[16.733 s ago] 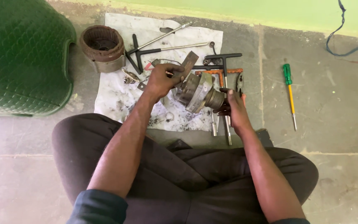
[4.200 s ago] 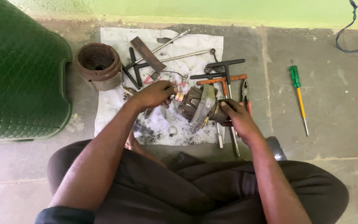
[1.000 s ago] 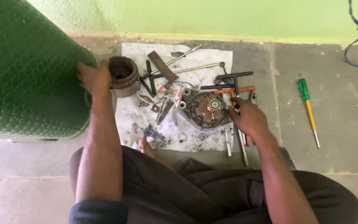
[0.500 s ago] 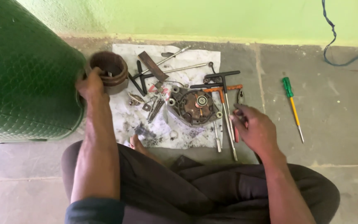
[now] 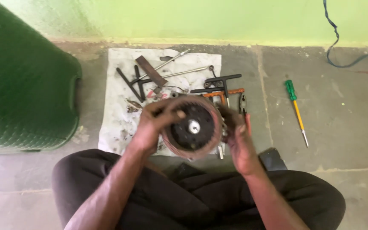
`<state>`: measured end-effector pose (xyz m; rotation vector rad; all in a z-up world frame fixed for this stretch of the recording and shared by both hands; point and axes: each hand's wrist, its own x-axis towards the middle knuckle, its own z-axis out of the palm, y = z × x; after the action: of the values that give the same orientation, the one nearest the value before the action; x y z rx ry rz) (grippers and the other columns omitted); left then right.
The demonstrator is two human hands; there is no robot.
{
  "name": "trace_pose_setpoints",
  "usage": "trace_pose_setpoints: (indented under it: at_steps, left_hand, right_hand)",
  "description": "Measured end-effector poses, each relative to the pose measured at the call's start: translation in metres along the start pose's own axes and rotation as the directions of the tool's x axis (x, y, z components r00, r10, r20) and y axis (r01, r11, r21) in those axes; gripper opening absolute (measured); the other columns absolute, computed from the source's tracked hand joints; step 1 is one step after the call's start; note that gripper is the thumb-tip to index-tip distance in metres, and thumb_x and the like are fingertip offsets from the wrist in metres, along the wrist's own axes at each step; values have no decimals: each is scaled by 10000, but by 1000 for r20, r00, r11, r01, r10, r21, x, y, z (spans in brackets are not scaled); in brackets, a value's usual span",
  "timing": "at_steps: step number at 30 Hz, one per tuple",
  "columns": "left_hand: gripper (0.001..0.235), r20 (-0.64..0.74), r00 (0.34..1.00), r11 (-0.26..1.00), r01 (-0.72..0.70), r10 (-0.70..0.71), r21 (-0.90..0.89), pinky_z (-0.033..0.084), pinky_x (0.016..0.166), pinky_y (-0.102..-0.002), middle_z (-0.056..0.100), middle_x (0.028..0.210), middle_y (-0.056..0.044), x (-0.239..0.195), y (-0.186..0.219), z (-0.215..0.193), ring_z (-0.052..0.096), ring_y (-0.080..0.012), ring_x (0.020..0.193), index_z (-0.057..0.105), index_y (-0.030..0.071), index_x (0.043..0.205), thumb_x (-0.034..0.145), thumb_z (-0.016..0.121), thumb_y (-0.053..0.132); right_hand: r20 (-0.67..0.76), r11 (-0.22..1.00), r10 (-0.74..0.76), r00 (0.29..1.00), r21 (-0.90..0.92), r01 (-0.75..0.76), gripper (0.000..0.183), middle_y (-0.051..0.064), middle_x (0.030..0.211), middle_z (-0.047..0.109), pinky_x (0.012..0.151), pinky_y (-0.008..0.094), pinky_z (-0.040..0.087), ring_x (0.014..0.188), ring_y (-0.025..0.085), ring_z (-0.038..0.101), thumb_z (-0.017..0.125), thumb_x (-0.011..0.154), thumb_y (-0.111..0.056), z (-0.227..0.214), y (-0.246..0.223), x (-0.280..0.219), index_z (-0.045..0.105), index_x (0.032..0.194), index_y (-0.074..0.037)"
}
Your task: Disassemble and inspect a motor armature and housing using manual tools.
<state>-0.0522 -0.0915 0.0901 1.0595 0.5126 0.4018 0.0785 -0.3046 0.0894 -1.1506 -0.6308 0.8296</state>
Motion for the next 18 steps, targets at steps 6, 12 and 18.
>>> trace_pose_setpoints:
  at_steps: [6,12,18]
  left_hand:
    - [699,76,997,842,-22,-22,538,586,978,-410,760,1190,-184,-4,-15,27,754,-281,1086,665,16,1330,780,798,425]
    - [657,-50,999,889,36,-15,456,591,960,-387,773,1171,-186,-8,-26,24,741,-270,1085,660,22,1347,948,554,532]
    - [546,108,965,848,-260,238,462,549,1018,-395,752,1248,-192,-12,-18,23,724,-289,1162,672,21,1365,1008,541,414]
  right_hand:
    - [-223,991,107,969,-53,-122,789,139,1696,294,1255,407,70,1580,125,86,510,988,-493,-30,47,-12,368,1555,36]
    - [-180,974,-8,984,-222,-33,770,198,1488,539,1201,398,350,1405,274,493,419,1040,-524,-7,42,-1,423,1505,89]
    - [-148,975,-96,984,-213,63,961,251,1456,561,1180,405,422,1376,297,553,465,1008,-683,1,45,2,394,1507,135]
